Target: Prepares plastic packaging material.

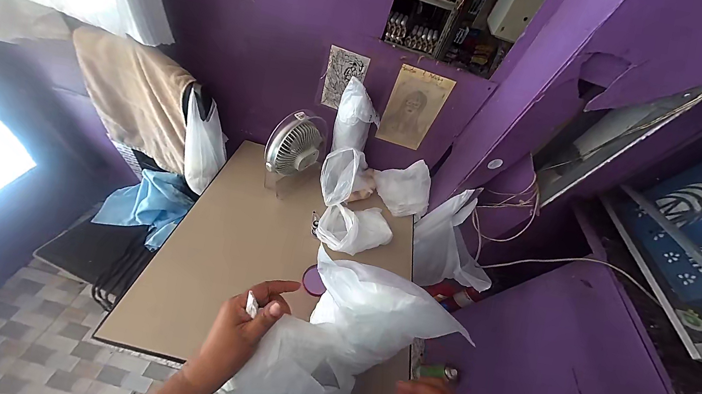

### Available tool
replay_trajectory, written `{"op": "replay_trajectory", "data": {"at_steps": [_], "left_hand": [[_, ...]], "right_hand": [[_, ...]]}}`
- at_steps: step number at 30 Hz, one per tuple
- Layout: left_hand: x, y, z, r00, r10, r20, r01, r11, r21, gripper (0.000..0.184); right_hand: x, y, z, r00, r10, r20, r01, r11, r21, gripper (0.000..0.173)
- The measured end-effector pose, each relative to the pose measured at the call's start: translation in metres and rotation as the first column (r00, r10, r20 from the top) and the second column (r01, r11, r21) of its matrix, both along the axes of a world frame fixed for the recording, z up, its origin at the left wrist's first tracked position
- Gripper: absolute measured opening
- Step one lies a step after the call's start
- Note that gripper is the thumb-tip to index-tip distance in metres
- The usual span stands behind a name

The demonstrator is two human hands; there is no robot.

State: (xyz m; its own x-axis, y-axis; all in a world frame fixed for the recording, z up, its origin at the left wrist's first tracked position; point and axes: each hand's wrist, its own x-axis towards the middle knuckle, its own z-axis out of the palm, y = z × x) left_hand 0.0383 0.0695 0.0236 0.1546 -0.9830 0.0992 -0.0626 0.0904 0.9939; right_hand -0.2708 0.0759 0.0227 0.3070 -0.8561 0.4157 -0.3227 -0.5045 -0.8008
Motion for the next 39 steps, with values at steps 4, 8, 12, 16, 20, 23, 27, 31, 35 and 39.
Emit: {"op": "replay_trajectory", "data": {"at_steps": [4,8,12,16,20,23,27,31,35,39], "left_hand": [[-0.019,0.012,0.032,0.991,-0.125,0.040,0.131,0.961,-0.242,0.056],[-0.035,0.017,0.052,0.984,-0.172,-0.041,0.161,0.967,-0.196,0.037],[-0.030,0.022,0.066,0.928,-0.276,-0.251,0.303,0.950,0.075,0.023],[-0.035,0.024,0.068,0.918,-0.244,-0.312,0.307,0.936,0.172,0.004],[-0.050,0.023,0.065,0.911,-0.200,-0.360,0.271,0.950,0.157,0.013],[-0.063,0.021,0.069,0.861,-0.107,-0.498,0.236,0.950,0.205,0.011],[-0.063,0.018,0.070,0.814,-0.127,-0.567,0.296,0.930,0.217,0.021],[-0.042,0.012,0.067,0.885,-0.249,-0.393,0.327,0.934,0.145,0.017],[-0.027,0.010,0.076,0.954,-0.162,-0.251,0.215,0.956,0.198,0.010],[-0.033,0.010,0.072,0.958,-0.166,-0.233,0.201,0.970,0.138,0.012]], "right_hand": [[0.042,-0.003,0.035,0.966,0.253,0.052,-0.258,0.953,0.159,0.072],[0.063,-0.002,0.047,0.891,0.101,0.443,-0.250,0.923,0.293,0.013],[0.050,-0.011,0.044,0.871,-0.001,0.492,-0.149,0.952,0.266,0.010],[0.047,-0.010,0.047,0.885,-0.034,0.464,-0.105,0.957,0.270,0.008],[0.051,-0.005,0.044,0.937,-0.004,0.349,-0.088,0.965,0.248,0.019],[0.053,-0.002,0.043,0.956,-0.053,0.289,-0.023,0.968,0.251,0.025],[0.041,-0.008,0.043,0.906,-0.126,0.405,0.018,0.965,0.261,0.019],[0.026,-0.009,0.048,0.858,-0.155,0.490,-0.005,0.950,0.311,0.015],[0.018,-0.012,0.052,0.837,-0.150,0.527,-0.060,0.930,0.361,0.012],[0.027,-0.013,0.051,0.851,-0.090,0.517,-0.070,0.957,0.281,0.013]]}}
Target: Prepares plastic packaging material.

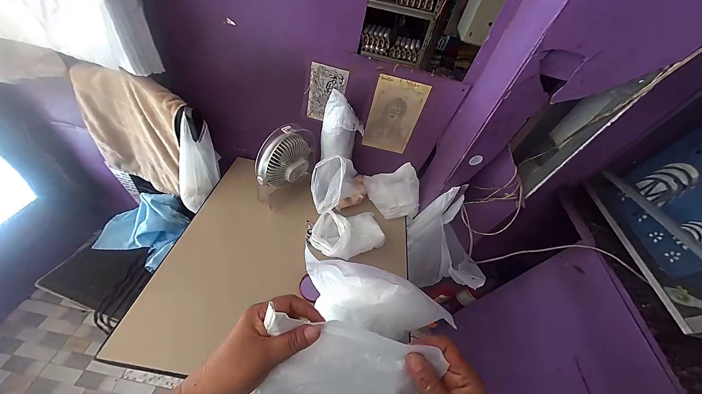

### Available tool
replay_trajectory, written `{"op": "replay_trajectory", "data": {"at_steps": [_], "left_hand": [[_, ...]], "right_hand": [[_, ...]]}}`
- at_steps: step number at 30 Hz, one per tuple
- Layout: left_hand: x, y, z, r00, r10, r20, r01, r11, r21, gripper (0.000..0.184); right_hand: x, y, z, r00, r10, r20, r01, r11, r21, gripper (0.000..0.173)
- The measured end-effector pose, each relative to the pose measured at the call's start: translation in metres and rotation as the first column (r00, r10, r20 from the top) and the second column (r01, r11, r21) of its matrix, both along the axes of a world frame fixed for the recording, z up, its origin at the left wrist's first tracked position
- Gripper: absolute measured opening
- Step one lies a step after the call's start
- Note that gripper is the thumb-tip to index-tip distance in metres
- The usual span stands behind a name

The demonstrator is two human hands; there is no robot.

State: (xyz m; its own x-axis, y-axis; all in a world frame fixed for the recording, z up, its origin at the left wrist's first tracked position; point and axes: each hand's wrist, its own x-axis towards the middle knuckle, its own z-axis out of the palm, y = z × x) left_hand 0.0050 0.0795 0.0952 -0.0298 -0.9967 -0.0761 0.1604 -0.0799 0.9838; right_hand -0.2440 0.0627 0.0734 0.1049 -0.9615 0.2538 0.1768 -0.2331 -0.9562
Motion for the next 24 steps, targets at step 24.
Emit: {"op": "replay_trajectory", "data": {"at_steps": [24], "left_hand": [[0.048,-0.044,-0.010,0.500,-0.787,-0.363,0.689,0.615,-0.383,0.032]], "right_hand": [[-0.026,-0.035,0.042,0.746,0.380,0.546,-0.555,0.809,0.195,0.032]]}}
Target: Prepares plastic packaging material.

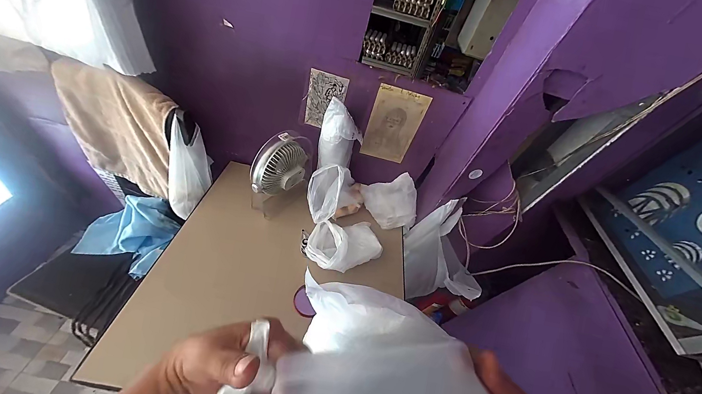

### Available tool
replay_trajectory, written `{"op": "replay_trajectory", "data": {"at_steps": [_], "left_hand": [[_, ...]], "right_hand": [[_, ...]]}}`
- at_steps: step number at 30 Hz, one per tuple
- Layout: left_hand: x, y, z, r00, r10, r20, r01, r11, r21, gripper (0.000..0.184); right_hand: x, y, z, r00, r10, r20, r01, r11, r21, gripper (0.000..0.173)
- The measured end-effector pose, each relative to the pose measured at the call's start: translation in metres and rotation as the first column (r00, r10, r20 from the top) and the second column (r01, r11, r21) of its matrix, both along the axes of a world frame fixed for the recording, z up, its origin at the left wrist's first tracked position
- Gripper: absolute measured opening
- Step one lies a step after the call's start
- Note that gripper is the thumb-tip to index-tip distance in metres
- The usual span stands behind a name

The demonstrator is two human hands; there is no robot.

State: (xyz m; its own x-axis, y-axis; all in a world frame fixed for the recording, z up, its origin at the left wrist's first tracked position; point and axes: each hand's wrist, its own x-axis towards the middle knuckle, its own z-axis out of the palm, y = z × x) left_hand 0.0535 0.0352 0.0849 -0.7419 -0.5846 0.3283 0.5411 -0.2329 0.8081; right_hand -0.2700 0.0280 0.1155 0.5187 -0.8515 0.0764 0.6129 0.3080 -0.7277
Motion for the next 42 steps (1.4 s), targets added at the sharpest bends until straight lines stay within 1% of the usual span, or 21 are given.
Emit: {"op": "replay_trajectory", "data": {"at_steps": [2,3,5,6,7,10,13,14,17,20,21,22,24,26,28,30,32,36,38,40,42], "left_hand": [[-0.001,-0.008,0.015,0.958,0.247,0.147,-0.263,0.959,0.102,0.019],[-0.010,-0.012,0.024,0.860,0.408,0.305,-0.477,0.855,0.202,0.008],[-0.034,-0.031,0.021,0.545,0.548,0.634,-0.778,0.612,0.139,0.005],[-0.043,-0.041,0.007,0.399,0.549,0.734,-0.818,0.575,0.014,0.008],[-0.049,-0.047,-0.015,0.319,0.556,0.768,-0.796,0.597,-0.101,0.010],[-0.052,-0.050,-0.098,0.258,0.700,0.666,-0.523,0.681,-0.513,0.037],[-0.078,-0.035,-0.071,-0.108,0.483,0.869,-0.394,0.782,-0.483,0.043],[-0.081,-0.039,-0.057,-0.157,0.349,0.924,-0.368,0.848,-0.383,0.043],[-0.081,-0.051,-0.058,-0.181,0.244,0.953,-0.350,0.889,-0.295,0.042],[-0.081,-0.060,-0.066,-0.136,0.220,0.966,-0.389,0.885,-0.256,0.038],[-0.080,-0.061,-0.066,-0.129,0.219,0.967,-0.396,0.883,-0.253,0.038],[-0.077,-0.060,-0.066,-0.120,0.225,0.967,-0.404,0.879,-0.255,0.038],[-0.064,-0.057,-0.069,-0.056,0.293,0.955,-0.442,0.850,-0.287,0.039],[-0.044,-0.045,-0.075,0.094,0.473,0.876,-0.546,0.760,-0.352,0.038],[-0.030,-0.032,-0.081,0.263,0.684,0.681,-0.627,0.657,-0.418,0.045],[-0.028,-0.026,-0.079,0.380,0.778,0.501,-0.607,0.618,-0.499,0.070],[-0.040,-0.024,-0.076,0.384,0.822,0.421,-0.581,0.569,-0.581,0.079],[-0.059,-0.023,-0.098,0.277,0.796,0.539,-0.518,0.595,-0.614,0.061],[-0.058,-0.022,-0.106,0.219,0.770,0.599,-0.492,0.617,-0.614,0.057],[-0.057,-0.021,-0.107,0.187,0.730,0.658,-0.452,0.658,-0.602,0.059],[-0.055,-0.018,-0.109,0.171,0.703,0.691,-0.407,0.689,-0.600,0.068]], "right_hand": [[-0.004,-0.018,-0.003,0.999,-0.048,-0.022,0.048,0.999,0.002,0.035],[0.002,-0.025,-0.006,0.970,-0.179,-0.165,0.176,0.984,-0.036,0.031],[0.021,-0.039,-0.022,0.762,-0.450,-0.467,0.396,0.893,-0.214,0.023],[0.030,-0.044,-0.036,0.632,-0.534,-0.561,0.429,0.845,-0.321,0.019],[0.037,-0.046,-0.050,0.539,-0.587,-0.603,0.439,0.808,-0.394,0.016],[0.051,-0.042,-0.083,0.386,-0.663,-0.641,0.458,0.741,-0.491,0.020],[0.050,-0.040,-0.099,0.361,-0.649,-0.670,0.479,0.745,-0.463,0.026],[0.050,-0.039,-0.103,0.367,-0.631,-0.684,0.490,0.756,-0.435,0.028],[0.045,-0.039,-0.122,0.380,-0.520,-0.765,0.522,0.803,-0.287,0.027],[0.037,-0.023,-0.130,0.127,-0.290,-0.949,0.337,0.912,-0.234,0.043],[0.035,-0.022,-0.132,0.100,-0.215,-0.971,0.314,0.933,-0.175,0.045],[0.034,-0.021,-0.140,0.173,-0.224,-0.959,0.383,0.913,-0.144,0.043],[0.029,-0.023,-0.158,0.405,-0.394,-0.825,0.543,0.830,-0.130,0.042],[0.021,-0.023,-0.147,0.484,-0.501,-0.717,0.577,0.799,-0.169,0.039],[0.009,-0.018,-0.132,0.580,-0.575,-0.577,0.565,0.794,-0.224,0.041],[-0.003,-0.011,-0.129,0.712,-0.534,-0.456,0.461,0.846,-0.269,0.071],[-0.002,-0.005,-0.128,0.749,-0.471,-0.467,0.340,0.877,-0.340,0.101],[0.032,-0.003,-0.136,0.571,-0.639,-0.515,0.259,0.736,-0.626,0.072],[0.040,-0.007,-0.162,0.479,-0.706,-0.522,0.265,0.682,-0.681,0.081],[0.037,-0.004,-0.181,0.411,-0.702,-0.581,0.236,0.698,-0.676,0.105],[0.031,-0.002,-0.193,0.338,-0.707,-0.621,0.186,0.697,-0.692,0.111]]}}
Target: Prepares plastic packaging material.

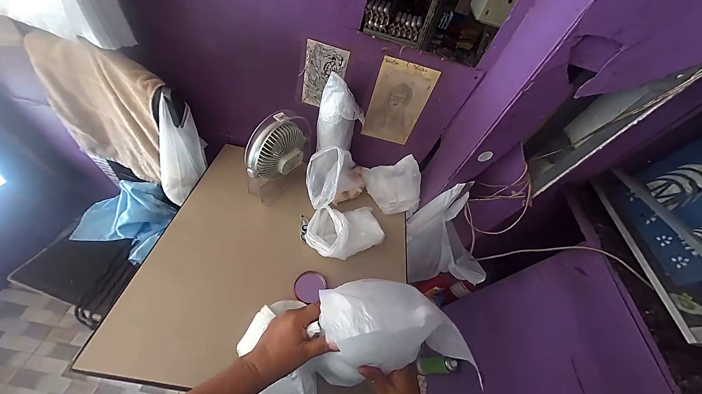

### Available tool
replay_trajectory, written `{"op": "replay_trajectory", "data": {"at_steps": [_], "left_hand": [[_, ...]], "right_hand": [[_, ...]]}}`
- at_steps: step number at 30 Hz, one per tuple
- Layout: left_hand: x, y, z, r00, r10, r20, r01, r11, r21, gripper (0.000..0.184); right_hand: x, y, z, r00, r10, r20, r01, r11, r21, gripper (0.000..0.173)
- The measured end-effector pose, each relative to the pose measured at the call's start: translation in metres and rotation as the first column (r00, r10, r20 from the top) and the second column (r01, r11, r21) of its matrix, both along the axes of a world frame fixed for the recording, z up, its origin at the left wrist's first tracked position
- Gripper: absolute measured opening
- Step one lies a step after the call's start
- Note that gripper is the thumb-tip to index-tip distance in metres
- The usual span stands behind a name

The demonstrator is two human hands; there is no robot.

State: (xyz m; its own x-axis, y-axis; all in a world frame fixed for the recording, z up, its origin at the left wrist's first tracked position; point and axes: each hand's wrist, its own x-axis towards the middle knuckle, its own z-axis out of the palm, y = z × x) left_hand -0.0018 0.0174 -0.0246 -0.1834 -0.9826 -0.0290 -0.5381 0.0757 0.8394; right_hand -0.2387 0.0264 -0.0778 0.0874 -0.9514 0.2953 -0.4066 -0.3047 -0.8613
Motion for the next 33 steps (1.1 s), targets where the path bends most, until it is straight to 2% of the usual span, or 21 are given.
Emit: {"op": "replay_trajectory", "data": {"at_steps": [3,5,7,9,10,11,12,13,14,15,16,18,19,21,23,25,27,30,33], "left_hand": [[0.005,0.005,-0.012,0.998,-0.037,0.046,0.033,0.996,0.083,0.072],[0.005,0.004,-0.009,0.997,-0.047,0.060,0.039,0.991,0.127,0.072],[0.008,0.003,-0.002,0.996,-0.050,0.071,0.038,0.987,0.159,0.074],[0.016,0.003,0.008,1.000,0.031,0.004,-0.031,0.984,0.178,0.072],[0.021,0.005,0.014,0.992,0.104,-0.074,-0.087,0.976,0.199,0.071],[0.026,0.008,0.022,0.970,0.174,-0.170,-0.132,0.963,0.235,0.071],[0.032,0.012,0.030,0.929,0.226,-0.294,-0.142,0.949,0.283,0.071],[0.037,0.018,0.040,0.866,0.251,-0.433,-0.104,0.936,0.336,0.071],[0.041,0.025,0.050,0.794,0.246,-0.556,-0.027,0.927,0.373,0.071],[0.043,0.032,0.060,0.732,0.212,-0.648,0.064,0.925,0.374,0.071],[0.043,0.039,0.069,0.681,0.152,-0.716,0.153,0.927,0.342,0.069],[0.035,0.050,0.086,0.629,0.006,-0.777,0.272,0.935,0.227,0.060],[0.030,0.055,0.093,0.635,-0.053,-0.770,0.288,0.942,0.172,0.056],[0.022,0.062,0.103,0.735,-0.128,-0.666,0.258,0.961,0.101,0.053],[0.018,0.068,0.107,0.845,-0.049,-0.533,0.138,0.982,0.127,0.048],[0.017,0.072,0.110,0.815,0.112,-0.568,0.020,0.975,0.222,0.039],[0.017,0.077,0.113,0.770,0.205,-0.605,-0.044,0.962,0.270,0.029],[0.008,0.083,0.117,0.804,0.229,-0.549,-0.123,0.967,0.223,0.015],[0.000,0.088,0.114,0.847,0.188,-0.498,-0.159,0.982,0.101,0.014]], "right_hand": [[-0.005,0.000,-0.012,0.993,-0.010,-0.117,0.004,0.998,-0.055,0.099],[-0.008,0.000,-0.009,0.986,0.000,-0.169,-0.003,1.000,-0.018,0.099],[-0.013,0.003,0.002,0.981,0.023,-0.195,-0.013,0.999,0.051,0.098],[-0.020,0.011,0.027,0.958,0.089,-0.271,-0.019,0.968,0.250,0.099],[-0.025,0.016,0.048,0.927,0.182,-0.327,-0.029,0.905,0.424,0.096],[-0.029,0.020,0.069,0.879,0.316,-0.357,-0.043,0.798,0.601,0.089],[-0.032,0.023,0.086,0.832,0.446,-0.329,-0.080,0.685,0.724,0.080],[-0.032,0.028,0.099,0.803,0.538,-0.255,-0.161,0.609,0.777,0.071],[-0.030,0.035,0.109,0.785,0.596,-0.170,-0.278,0.584,0.762,0.065],[-0.025,0.042,0.118,0.775,0.624,-0.100,-0.401,0.608,0.685,0.064],[-0.017,0.048,0.125,0.774,0.630,-0.063,-0.493,0.661,0.566,0.069],[0.003,0.053,0.137,0.809,0.584,-0.066,-0.541,0.783,0.307,0.079],[0.013,0.055,0.141,0.848,0.528,-0.055,-0.509,0.838,0.198,0.075],[0.024,0.058,0.143,0.915,0.401,0.045,-0.403,0.914,0.055,0.044],[0.024,0.057,0.138,0.936,0.293,0.197,-0.289,0.956,-0.047,0.017],[0.016,0.055,0.135,0.898,0.257,0.358,-0.259,0.965,-0.043,0.007],[0.009,0.055,0.136,0.833,0.271,0.482,-0.329,0.943,0.040,0.015],[0.009,0.057,0.146,0.734,0.274,0.622,-0.462,0.873,0.160,0.032],[0.015,0.057,0.156,0.728,0.184,0.661,-0.430,0.873,0.231,0.014]]}}
